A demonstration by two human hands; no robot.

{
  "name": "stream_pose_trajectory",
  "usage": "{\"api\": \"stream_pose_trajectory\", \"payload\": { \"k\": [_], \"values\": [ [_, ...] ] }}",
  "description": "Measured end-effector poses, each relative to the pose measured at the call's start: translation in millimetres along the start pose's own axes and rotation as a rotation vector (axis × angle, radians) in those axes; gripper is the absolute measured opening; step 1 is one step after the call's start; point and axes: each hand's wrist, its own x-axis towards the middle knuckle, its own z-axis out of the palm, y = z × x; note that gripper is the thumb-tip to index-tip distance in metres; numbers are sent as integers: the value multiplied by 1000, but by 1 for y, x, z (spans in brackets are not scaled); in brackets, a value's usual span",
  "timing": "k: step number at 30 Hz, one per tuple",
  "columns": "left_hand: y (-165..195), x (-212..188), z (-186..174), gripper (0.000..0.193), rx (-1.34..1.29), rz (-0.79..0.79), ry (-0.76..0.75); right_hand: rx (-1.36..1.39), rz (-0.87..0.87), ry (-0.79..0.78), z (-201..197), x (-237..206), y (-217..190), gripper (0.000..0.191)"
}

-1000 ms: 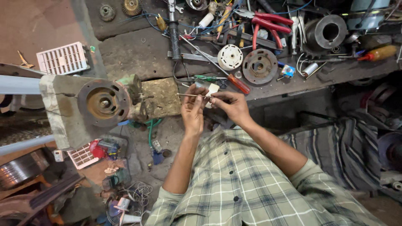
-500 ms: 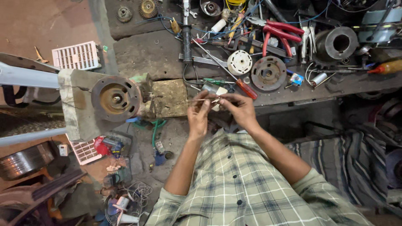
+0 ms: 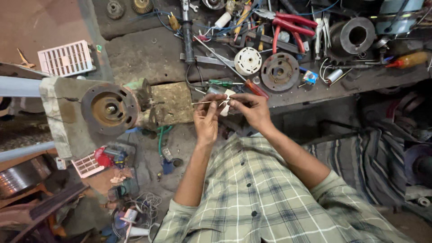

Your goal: The person works on a small cylindrical motor on a cluttered workbench. They use a screwdriver to tighten screws on the motor housing, then use a metal rod to adjust internal components. The person repeatedly handles the motor and tools while performing adjustments.

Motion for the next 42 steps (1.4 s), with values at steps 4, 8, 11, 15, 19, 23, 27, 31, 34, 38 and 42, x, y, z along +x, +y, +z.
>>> {"api": "stream_pose_trajectory", "payload": {
  "k": [4,8,11,15,19,23,27,31,34,38,42],
  "values": [
    [-16,11,-15,11,5,64,95,-157,-136,-19,-1,-1,3,23],
    [-25,17,-23,13,117,126,169,-284,-249,7,3,-5,6,22],
    [-11,11,-13,16,125,57,126,17,12,8,4,-2,4,23],
    [8,7,1,20,181,6,42,120,92,-6,1,3,0,25],
    [-1,16,-6,15,102,76,176,-195,-183,-56,6,1,-2,19],
    [-6,15,-17,17,87,89,198,-165,-99,-66,13,-2,0,21],
    [14,8,-15,28,21,36,129,-23,12,-35,14,1,4,24],
    [35,4,-10,39,-46,29,68,30,23,-12,13,1,8,24],
    [39,6,-9,35,-41,61,44,78,51,-12,14,1,10,25],
    [34,7,-13,32,-66,50,23,84,35,-20,15,2,11,25],
    [20,5,-20,24,-10,68,35,39,39,-14,15,2,15,26]
  ]
}}
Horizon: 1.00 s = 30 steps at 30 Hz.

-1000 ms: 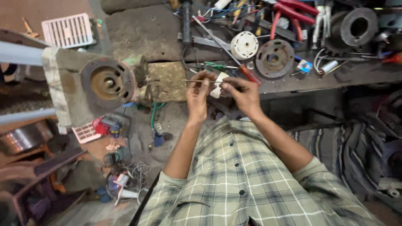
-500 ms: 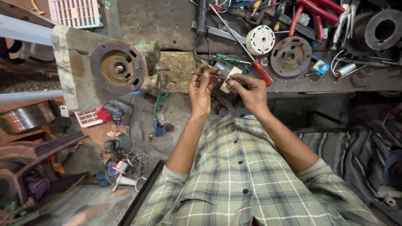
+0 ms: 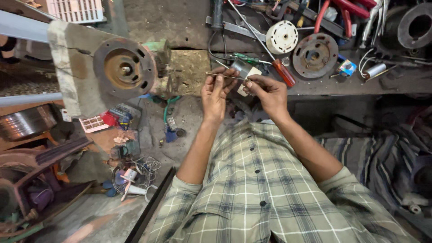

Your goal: The person works on a small cylindrical motor on a cluttered workbench. They use a screwdriver to tighten screws on the motor housing, then use a metal rod to adjust internal components. The person repeatedly handles the motor and tools while performing adjustments.

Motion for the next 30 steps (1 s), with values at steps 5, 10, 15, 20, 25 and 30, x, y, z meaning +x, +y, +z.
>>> {"api": "stream_pose_trajectory", "payload": {
  "k": [5,10,15,20,25,30],
  "values": [
    [-16,13,-17,14,81,72,232,-68,-48,16,-5,1,10,22],
    [4,33,-37,17,161,131,331,-206,-63,208,-43,12,9,21],
    [12,49,-37,19,200,115,365,-785,-477,311,-119,19,0,19],
    [5,65,-38,28,152,157,339,-1081,-493,300,-157,20,11,21],
    [-2,66,-36,37,194,107,342,-1192,-478,275,-162,18,22,19],
    [0,58,-36,41,165,93,353,-1174,-441,291,-169,17,21,20]
  ]
}}
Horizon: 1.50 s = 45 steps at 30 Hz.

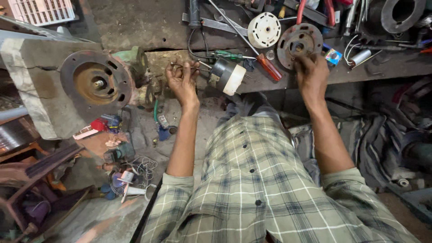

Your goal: The person works on a small cylindrical motor on a cluttered workbench. They use a screwdriver to tighten screws on the motor housing, then use a metal rod to adjust internal components. The person repeatedly handles the motor and tools while performing adjustments.

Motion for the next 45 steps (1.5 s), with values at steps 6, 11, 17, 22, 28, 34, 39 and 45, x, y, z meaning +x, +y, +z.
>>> {"api": "stream_pose_trajectory", "payload": {
  "k": [6,11,17,22,28,34,39,45],
  "values": [
    [2,0,-4,45,-24,-10,25,0,-3,-18,-9,7,7,20],
    [6,2,-6,50,-8,-23,42,-84,19,-41,-8,4,5,17],
    [5,1,-6,53,-8,-24,22,-8,119,2,-15,11,-12,27],
    [3,3,-9,56,-3,4,1,220,-73,-93,-16,27,-87,51],
    [-1,4,-5,53,31,-9,-20,-21,-106,-651,17,63,-196,116],
    [6,-5,1,50,52,-2,-23,45,-104,-598,28,57,-192,115],
    [20,-21,11,50,64,27,-92,379,-237,-384,35,31,-148,105],
    [16,-39,27,53,98,59,-268,388,-276,-337,46,20,-130,104]
  ]
}}
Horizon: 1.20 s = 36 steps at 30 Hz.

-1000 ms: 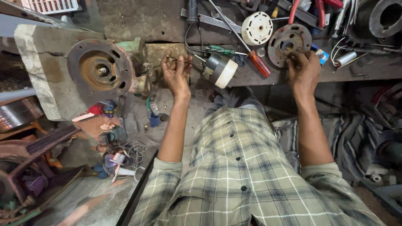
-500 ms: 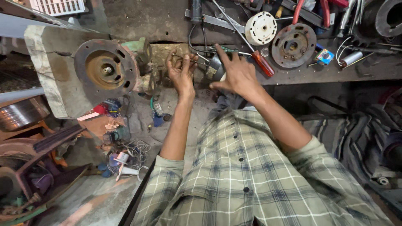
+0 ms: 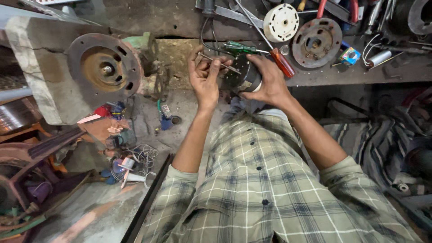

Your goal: The person works on a small cylindrical motor on a cluttered workbench. They use a screwdriver to tighten screws on the motor housing, then use a metal rod to adjust internal components. The person repeatedly handles the motor and tools while performing adjustments.

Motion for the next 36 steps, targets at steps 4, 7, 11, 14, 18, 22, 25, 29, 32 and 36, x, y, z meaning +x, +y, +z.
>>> {"api": "stream_pose_trajectory", "payload": {
  "k": [4,7,11,14,18,22,25,29,32,36],
  "values": [
    [-3,-4,0,53,24,-6,-10,18,21,-20,-1,1,-1,103],
    [-4,-11,-2,53,21,32,1,-6,7,-22,-4,2,-2,105],
    [-4,-18,-6,51,29,31,-5,7,10,-22,-5,2,0,104],
    [-4,-20,-7,50,55,25,-6,-1,15,-30,-4,1,2,106],
    [-4,-21,-9,50,80,24,5,-4,9,-33,-2,2,4,108],
    [-6,-21,-12,50,90,14,12,-2,-1,-30,-3,3,3,108],
    [-10,-21,-14,50,91,38,-19,0,20,-37,-4,4,1,108],
    [-16,-26,-14,50,122,39,-55,12,20,-35,-6,7,-2,105],
    [-17,-28,-13,49,213,77,-59,36,24,-34,-8,10,-4,105],
    [-9,-27,-10,26,452,195,-122,38,36,-28,-8,12,-4,104]
  ]
}}
